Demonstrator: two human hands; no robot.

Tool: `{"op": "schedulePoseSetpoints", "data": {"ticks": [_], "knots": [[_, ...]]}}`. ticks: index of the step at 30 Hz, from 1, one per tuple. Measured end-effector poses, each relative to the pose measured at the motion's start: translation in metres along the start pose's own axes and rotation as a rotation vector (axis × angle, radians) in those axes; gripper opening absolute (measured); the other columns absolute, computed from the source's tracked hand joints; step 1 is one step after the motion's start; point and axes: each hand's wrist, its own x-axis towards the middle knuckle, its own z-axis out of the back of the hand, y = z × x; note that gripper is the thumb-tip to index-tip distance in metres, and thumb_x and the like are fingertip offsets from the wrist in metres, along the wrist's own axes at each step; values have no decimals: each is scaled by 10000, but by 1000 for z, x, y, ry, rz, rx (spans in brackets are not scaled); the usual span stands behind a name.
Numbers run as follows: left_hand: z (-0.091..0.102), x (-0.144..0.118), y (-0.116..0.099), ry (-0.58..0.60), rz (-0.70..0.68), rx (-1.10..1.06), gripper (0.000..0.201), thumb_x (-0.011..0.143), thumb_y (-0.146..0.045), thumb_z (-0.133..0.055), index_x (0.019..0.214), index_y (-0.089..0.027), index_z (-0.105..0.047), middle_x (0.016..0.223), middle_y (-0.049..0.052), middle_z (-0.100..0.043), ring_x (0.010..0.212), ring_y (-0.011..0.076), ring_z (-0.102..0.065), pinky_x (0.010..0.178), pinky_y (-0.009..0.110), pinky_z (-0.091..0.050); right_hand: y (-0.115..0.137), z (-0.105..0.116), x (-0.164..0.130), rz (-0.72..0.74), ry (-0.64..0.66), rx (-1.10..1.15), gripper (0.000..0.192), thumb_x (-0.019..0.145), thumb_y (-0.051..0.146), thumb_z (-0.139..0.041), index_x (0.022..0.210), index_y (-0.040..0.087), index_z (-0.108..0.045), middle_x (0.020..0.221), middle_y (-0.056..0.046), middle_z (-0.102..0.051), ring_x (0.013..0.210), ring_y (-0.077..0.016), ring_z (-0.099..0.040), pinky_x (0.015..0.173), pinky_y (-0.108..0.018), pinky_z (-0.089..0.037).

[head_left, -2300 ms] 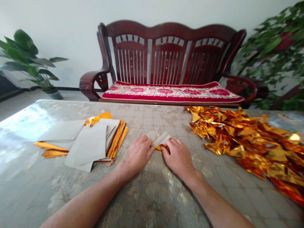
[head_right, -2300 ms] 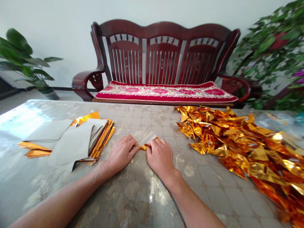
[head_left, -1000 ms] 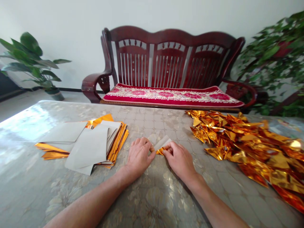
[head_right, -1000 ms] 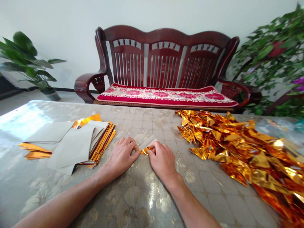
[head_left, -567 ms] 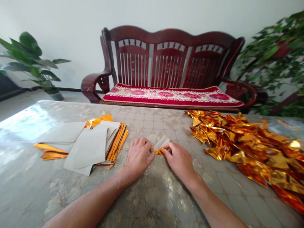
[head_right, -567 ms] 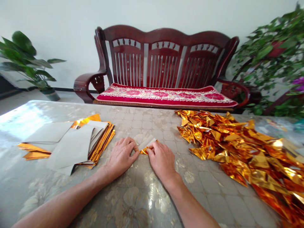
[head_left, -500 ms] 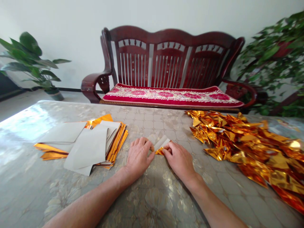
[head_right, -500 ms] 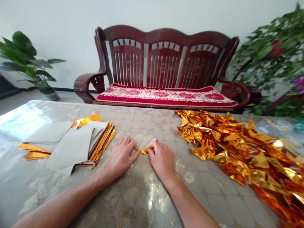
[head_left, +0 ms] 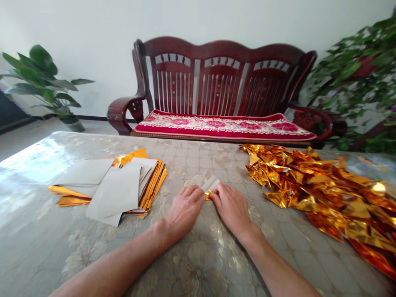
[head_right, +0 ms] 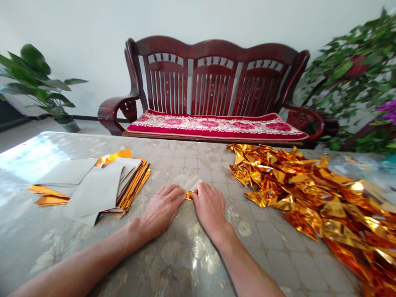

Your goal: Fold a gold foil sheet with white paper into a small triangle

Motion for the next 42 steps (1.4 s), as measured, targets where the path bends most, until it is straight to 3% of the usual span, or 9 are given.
{"op": "schedulePoseSetpoints", "data": {"ticks": [5, 11, 16, 25, 30, 37, 42], "knots": [[4, -6, -5, 10, -35, 40, 303, 946, -211, -511, 1246, -183, -542, 1272, 83, -570, 1266, 275, -444, 1052, 413, -409, 2, 0, -1, 5, 8, -69, 94, 959, 287, -572, 895, 219, -570, 926, -35, -678, 875, -224, -607, 731, -329, -345], [8, -8, -14, 57, -68, 73, 211, 949, -269, -511, 1133, -184, -571, 1022, 73, -606, 986, 262, -547, 873, 414, -478, 5, 1, -3, -16, 5, -53, 121, 942, 326, -594, 899, 218, -558, 938, -38, -668, 905, -234, -595, 749, -339, -336], [9, -7, -16, 47, -82, 106, 161, 971, -276, -480, 1049, -187, -589, 931, 58, -606, 906, 256, -559, 793, 412, -488, 2, 1, -3, -1, 11, -38, 66, 953, 267, -564, 910, 216, -565, 930, -34, -661, 896, -224, -593, 748, -335, -334], [2, -1, -10, -21, -135, -92, 170, 905, -190, -564, 1074, -184, -558, 1293, 94, -575, 1236, 239, -519, 1061, 394, -435, -7, -4, -3, -5, -59, 116, 132, 967, 237, -498, 855, 220, -565, 872, -26, -663, 843, -193, -594, 737, -295, -354], [0, -1, -10, -2, -109, -88, 190, 887, -174, -589, 1074, -180, -556, 1312, 93, -584, 1261, 246, -509, 1098, 395, -417, -15, -4, -4, -50, -109, 250, 157, 962, 192, -462, 869, 215, -586, 891, -25, -671, 875, -184, -595, 784, -278, -378], [-2, -2, -8, -5, -118, -100, 396, 906, -173, -577, 1292, -192, -492, 1342, 72, -583, 1268, 230, -507, 1108, 382, -409, -24, 1, -2, -24, -165, 55, 179, 930, 145, -499, 1018, 206, -643, 1026, -62, -671, 988, -243, -536, 860, -337, -358], [-3, -3, -8, 11, -132, -66, 388, 925, -199, -563, 1309, -181, -506, 1363, 78, -574, 1275, 242, -502, 1113, 395, -405, -21, -1, -1, 52, -164, -53, 283, 952, 141, -470, 1191, 200, -608, 1191, -84, -644, 1100, -244, -511, 944, -354, -351]]}}
